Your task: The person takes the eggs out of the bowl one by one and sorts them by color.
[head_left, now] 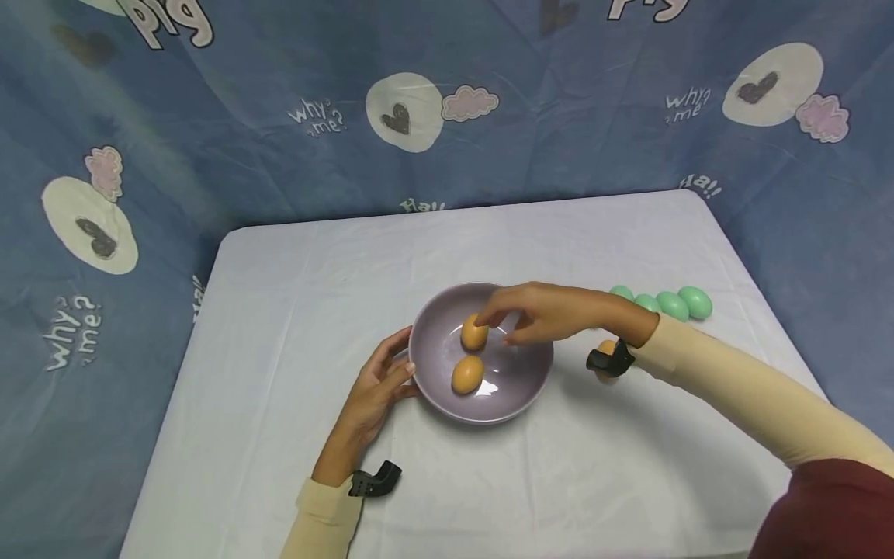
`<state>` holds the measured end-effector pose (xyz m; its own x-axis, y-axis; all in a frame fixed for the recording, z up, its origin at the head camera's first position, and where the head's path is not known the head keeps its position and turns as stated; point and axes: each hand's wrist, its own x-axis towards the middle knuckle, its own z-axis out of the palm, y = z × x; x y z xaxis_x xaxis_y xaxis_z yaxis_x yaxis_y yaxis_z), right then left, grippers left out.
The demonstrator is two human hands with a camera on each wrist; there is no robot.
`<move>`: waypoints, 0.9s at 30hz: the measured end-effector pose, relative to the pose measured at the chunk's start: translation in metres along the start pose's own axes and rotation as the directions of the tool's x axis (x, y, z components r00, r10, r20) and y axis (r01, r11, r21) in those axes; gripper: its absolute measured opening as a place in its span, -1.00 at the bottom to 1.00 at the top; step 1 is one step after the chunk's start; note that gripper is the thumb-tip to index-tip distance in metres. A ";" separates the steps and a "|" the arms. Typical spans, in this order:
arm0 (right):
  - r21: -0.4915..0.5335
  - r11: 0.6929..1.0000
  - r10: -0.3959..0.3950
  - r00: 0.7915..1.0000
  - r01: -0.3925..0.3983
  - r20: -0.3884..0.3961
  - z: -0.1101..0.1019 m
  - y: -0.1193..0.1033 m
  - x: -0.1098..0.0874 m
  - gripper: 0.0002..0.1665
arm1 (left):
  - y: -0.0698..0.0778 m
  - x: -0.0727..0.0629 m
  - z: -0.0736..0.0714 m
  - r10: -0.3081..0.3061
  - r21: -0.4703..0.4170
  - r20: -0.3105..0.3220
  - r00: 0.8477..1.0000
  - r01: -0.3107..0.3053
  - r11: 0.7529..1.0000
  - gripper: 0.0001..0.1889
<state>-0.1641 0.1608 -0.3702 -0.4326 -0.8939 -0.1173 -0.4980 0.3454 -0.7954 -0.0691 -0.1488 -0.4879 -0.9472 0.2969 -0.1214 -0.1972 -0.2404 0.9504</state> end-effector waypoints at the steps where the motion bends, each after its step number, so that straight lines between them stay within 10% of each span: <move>1: 0.004 1.000 0.005 1.000 -0.005 0.013 0.002 0.001 0.004 -0.53 | 0.000 0.000 0.000 -0.001 -0.001 0.000 1.000 0.001 1.000 -0.36; 27: -0.149 0.985 -0.047 0.967 0.086 0.249 0.026 0.003 0.062 -0.55 | 0.000 -0.001 0.001 -0.008 0.025 -0.017 1.000 0.008 1.000 -0.38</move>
<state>-0.1732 0.0986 -0.3947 -0.2082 -0.9521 -0.2241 -0.6401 0.3058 -0.7048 -0.0682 -0.1477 -0.4870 -0.9496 0.2835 -0.1337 -0.1987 -0.2148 0.9562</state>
